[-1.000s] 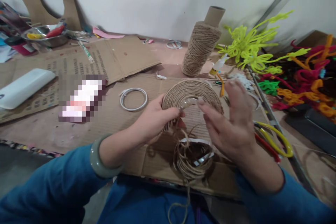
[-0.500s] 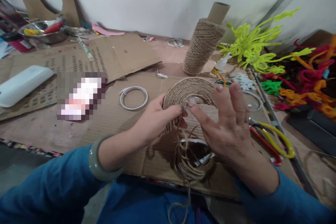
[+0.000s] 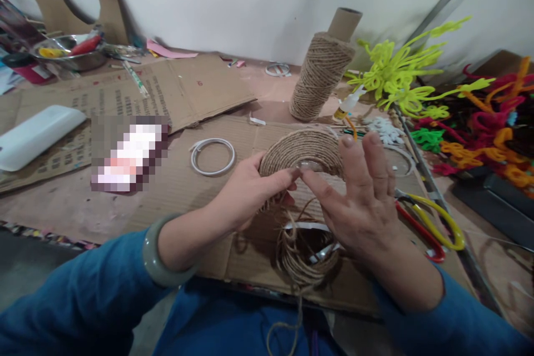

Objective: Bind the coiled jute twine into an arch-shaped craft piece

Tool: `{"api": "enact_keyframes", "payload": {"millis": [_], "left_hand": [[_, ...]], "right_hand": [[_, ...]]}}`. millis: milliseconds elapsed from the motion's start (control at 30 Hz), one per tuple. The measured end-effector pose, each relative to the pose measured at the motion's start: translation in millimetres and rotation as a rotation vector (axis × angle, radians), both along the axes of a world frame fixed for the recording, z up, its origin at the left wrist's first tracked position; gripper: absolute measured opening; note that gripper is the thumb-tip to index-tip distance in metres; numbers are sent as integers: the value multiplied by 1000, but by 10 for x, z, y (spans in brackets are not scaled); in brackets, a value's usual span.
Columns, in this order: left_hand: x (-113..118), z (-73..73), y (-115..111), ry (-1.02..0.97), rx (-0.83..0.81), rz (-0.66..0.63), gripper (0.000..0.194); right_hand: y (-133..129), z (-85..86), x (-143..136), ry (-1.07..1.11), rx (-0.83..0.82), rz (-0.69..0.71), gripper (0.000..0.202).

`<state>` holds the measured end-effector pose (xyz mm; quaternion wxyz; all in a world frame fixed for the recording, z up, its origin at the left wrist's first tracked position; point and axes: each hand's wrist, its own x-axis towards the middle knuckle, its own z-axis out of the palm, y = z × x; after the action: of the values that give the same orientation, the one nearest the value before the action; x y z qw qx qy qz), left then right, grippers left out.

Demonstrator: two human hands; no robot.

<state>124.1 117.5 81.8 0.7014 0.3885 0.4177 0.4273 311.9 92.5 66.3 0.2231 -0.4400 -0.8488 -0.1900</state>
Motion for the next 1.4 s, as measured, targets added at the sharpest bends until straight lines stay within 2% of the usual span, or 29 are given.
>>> {"api": "enact_keyframes", "payload": {"millis": [333,467,600,733,1067,1400], "left_hand": [[21,-5,16,132,-16,5,13],[22,-5,14,206,-7,28,9],[22,-10,-4,190,10,29,9],[20,-11,1,174,-44,48,10],[14,6,16,140,-90,32,13],[12,34,1,140,-86,29,7]], "right_hand": [[30,1,-40,-66,201,31,36],[49,-10,-81,70,117,89,33],[45,26,-95,208,14,122,29],[28,92,-39,287,-16,140,34],[27,58,26,6,122,176,38],[22,59,-20,63,84,114,33]]}}
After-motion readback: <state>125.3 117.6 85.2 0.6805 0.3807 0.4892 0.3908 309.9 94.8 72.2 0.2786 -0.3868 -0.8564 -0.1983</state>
